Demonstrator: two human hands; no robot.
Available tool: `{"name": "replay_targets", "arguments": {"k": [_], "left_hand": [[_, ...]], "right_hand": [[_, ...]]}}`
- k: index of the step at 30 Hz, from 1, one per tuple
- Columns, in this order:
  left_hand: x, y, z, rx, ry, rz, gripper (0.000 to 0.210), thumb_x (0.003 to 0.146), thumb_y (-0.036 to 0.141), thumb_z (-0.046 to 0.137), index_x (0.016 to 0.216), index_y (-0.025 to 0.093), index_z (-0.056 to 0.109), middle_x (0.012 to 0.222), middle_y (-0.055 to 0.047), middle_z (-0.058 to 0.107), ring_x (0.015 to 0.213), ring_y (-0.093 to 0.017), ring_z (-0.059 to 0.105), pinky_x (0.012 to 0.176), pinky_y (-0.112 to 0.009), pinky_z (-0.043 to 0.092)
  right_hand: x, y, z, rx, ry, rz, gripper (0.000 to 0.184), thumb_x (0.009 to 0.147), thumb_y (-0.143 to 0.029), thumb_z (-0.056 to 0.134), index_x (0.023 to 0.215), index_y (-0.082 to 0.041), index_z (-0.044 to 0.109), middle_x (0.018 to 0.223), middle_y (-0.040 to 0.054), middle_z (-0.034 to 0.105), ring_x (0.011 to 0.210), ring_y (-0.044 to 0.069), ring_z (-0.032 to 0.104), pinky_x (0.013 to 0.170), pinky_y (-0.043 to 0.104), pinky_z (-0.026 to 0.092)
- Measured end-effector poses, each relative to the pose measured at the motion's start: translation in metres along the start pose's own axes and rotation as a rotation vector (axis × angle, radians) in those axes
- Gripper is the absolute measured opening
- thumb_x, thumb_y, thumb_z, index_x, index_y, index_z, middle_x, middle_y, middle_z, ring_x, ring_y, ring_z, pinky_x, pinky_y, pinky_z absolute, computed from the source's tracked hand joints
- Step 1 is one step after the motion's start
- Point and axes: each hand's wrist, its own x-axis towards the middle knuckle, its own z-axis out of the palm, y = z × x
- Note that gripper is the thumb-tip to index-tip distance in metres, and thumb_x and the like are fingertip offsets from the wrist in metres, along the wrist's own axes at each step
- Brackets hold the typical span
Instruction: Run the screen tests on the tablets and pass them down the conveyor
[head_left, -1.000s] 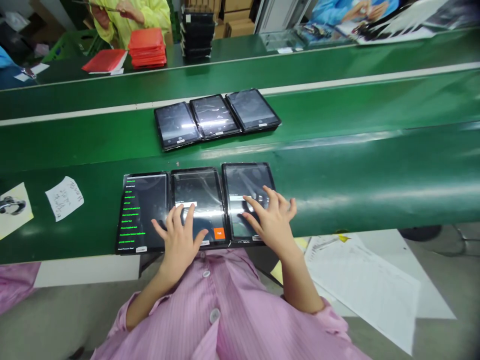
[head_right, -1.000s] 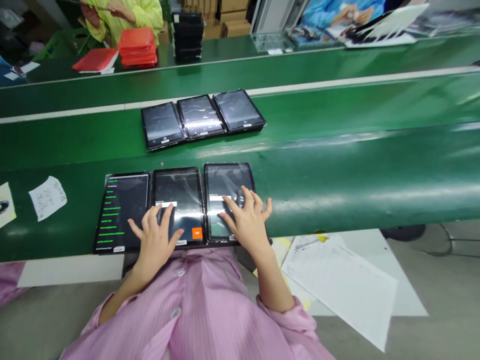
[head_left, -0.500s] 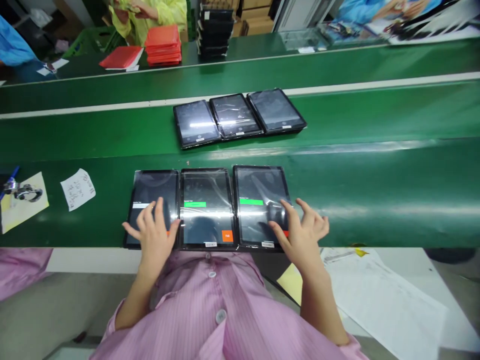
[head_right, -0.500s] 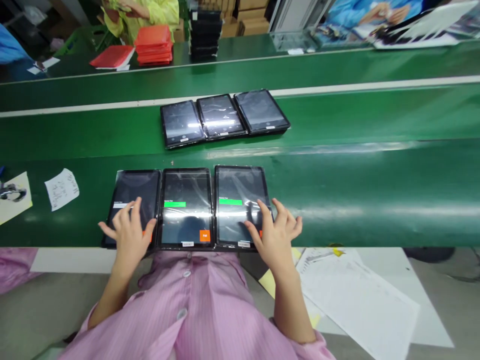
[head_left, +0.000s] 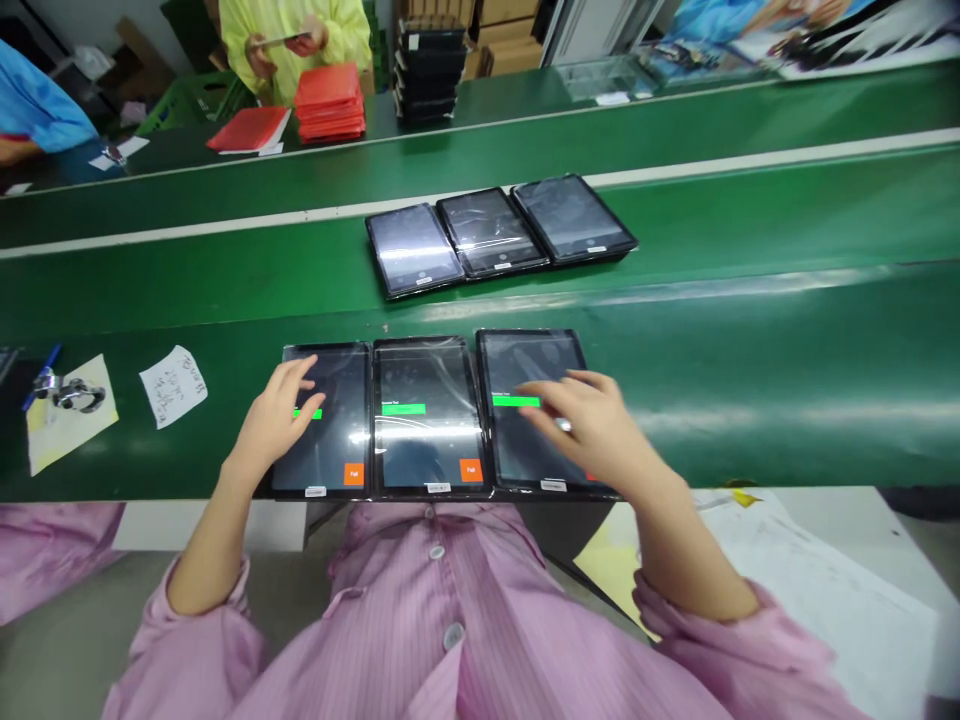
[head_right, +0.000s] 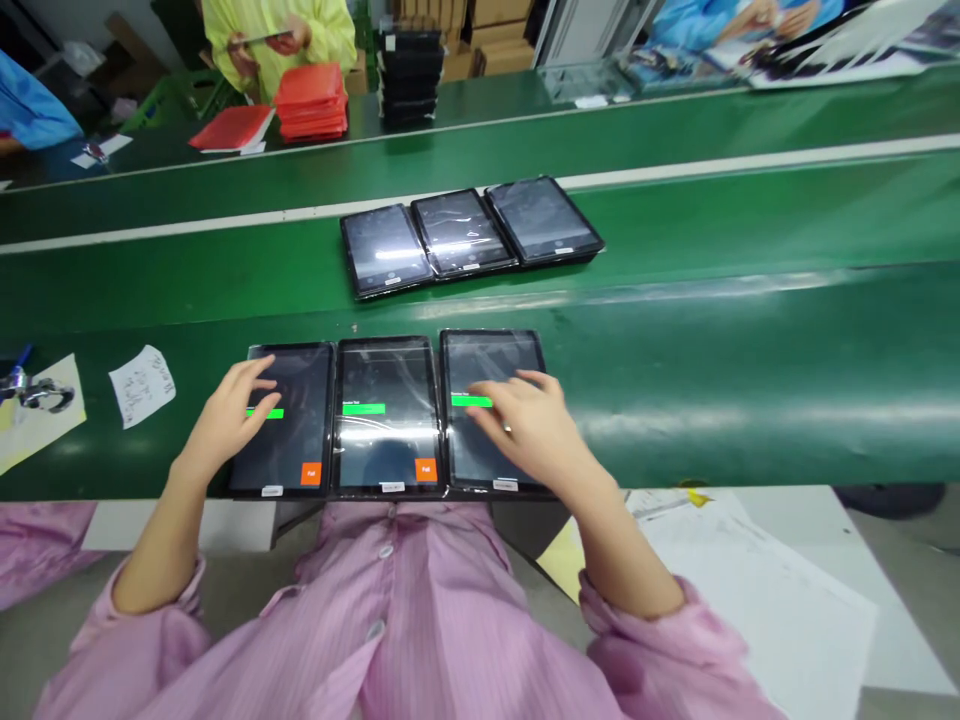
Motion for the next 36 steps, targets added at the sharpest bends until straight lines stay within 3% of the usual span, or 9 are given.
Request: {"name": "replay_targets", "arguments": {"k": [3, 6, 11, 14, 17, 23, 29, 32, 36], "left_hand": [[0.045, 0.005, 0.008, 0.15, -0.084, 0.229, 0.056, 0.101, 0.041, 0.043, 0.15, 0.014, 0.041, 0.153, -0.019, 0.042, 0.137, -0.03, 0.051, 0.113, -0.048, 0.043], [0.068, 0.014, 0.021, 0.275, -0.184, 0.412, 0.064, 0.1, 0.04, 0.047, 0.155, 0.01, 0.033, 0.161, -0.022, 0.032, 0.15, -0.034, 0.032, 0.122, -0.059, 0.025], [0.055, 0.015, 0.027, 0.31, -0.212, 0.498, 0.064, 0.101, 0.043, 0.047, 0.155, 0.01, 0.035, 0.151, -0.02, 0.049, 0.138, -0.03, 0.049, 0.115, -0.047, 0.04], [0.052, 0.01, 0.026, 0.33, -0.145, 0.485, 0.053, 0.102, 0.04, 0.044, 0.149, 0.016, 0.044, 0.14, -0.018, 0.059, 0.126, -0.031, 0.059, 0.11, -0.052, 0.042], [0.06, 0.006, 0.027, 0.329, -0.072, 0.473, 0.051, 0.102, 0.04, 0.043, 0.145, 0.013, 0.044, 0.148, -0.021, 0.052, 0.133, -0.035, 0.053, 0.118, -0.063, 0.027], [0.041, -0.001, 0.016, 0.184, -0.155, 0.495, 0.034, 0.103, 0.042, 0.042, 0.119, 0.017, 0.057, 0.123, -0.013, 0.068, 0.115, -0.027, 0.064, 0.111, -0.048, 0.04], [0.019, -0.019, 0.007, 0.266, 0.005, 0.237, 0.036, 0.103, 0.042, 0.038, 0.116, 0.021, 0.065, 0.118, -0.012, 0.067, 0.113, -0.031, 0.063, 0.112, -0.061, 0.029], [0.028, -0.024, 0.012, 0.238, 0.032, 0.143, 0.04, 0.103, 0.041, 0.035, 0.116, 0.022, 0.068, 0.118, -0.013, 0.064, 0.115, -0.03, 0.06, 0.112, -0.06, 0.029], [0.045, -0.023, 0.02, 0.23, 0.034, 0.107, 0.045, 0.103, 0.043, 0.032, 0.119, 0.025, 0.071, 0.122, -0.014, 0.059, 0.121, -0.03, 0.056, 0.113, -0.061, 0.027]], "right_hand": [[0.049, -0.022, 0.012, 0.007, -0.128, -0.181, 0.036, 0.104, -0.042, 0.042, 0.123, -0.021, 0.065, 0.112, 0.0105, 0.073, 0.105, 0.026, 0.062, 0.107, 0.049, 0.032], [0.087, -0.034, 0.03, -0.074, -0.145, -0.192, 0.047, 0.102, -0.044, 0.048, 0.139, -0.017, 0.054, 0.146, 0.0172, 0.057, 0.132, 0.037, 0.047, 0.112, 0.064, 0.02], [0.097, -0.029, 0.042, -0.075, -0.2, -0.264, 0.045, 0.101, -0.046, 0.052, 0.133, -0.014, 0.056, 0.136, 0.0182, 0.065, 0.127, 0.036, 0.051, 0.115, 0.072, 0.01], [0.097, -0.03, 0.042, -0.029, -0.2, -0.287, 0.046, 0.1, -0.047, 0.052, 0.132, -0.015, 0.056, 0.126, 0.0171, 0.069, 0.123, 0.034, 0.054, 0.116, 0.07, 0.011], [0.105, -0.032, 0.043, -0.041, -0.163, -0.231, 0.047, 0.099, -0.046, 0.055, 0.133, -0.014, 0.056, 0.14, 0.021, 0.06, 0.135, 0.039, 0.045, 0.115, 0.073, 0.01], [0.088, 0.007, 0.028, 0.026, -0.198, -0.26, 0.048, 0.101, -0.054, 0.048, 0.132, -0.02, 0.059, 0.123, 0.0133, 0.071, 0.12, 0.032, 0.058, 0.119, 0.069, 0.008], [0.047, 0.078, 0.015, -0.207, -0.124, 0.053, 0.05, 0.1, -0.054, 0.048, 0.137, -0.025, 0.064, 0.166, 0.0166, 0.028, 0.146, 0.046, 0.028, 0.111, 0.078, 0.015], [0.041, 0.091, 0.015, -0.219, -0.088, 0.059, 0.043, 0.101, -0.054, 0.045, 0.125, -0.032, 0.073, 0.168, 0.0101, 0.025, 0.147, 0.043, 0.028, 0.113, 0.074, 0.018], [0.043, 0.095, 0.013, -0.249, -0.037, 0.141, 0.045, 0.101, -0.054, 0.045, 0.131, -0.031, 0.07, 0.164, 0.0142, 0.032, 0.143, 0.046, 0.032, 0.108, 0.081, 0.019]]}}
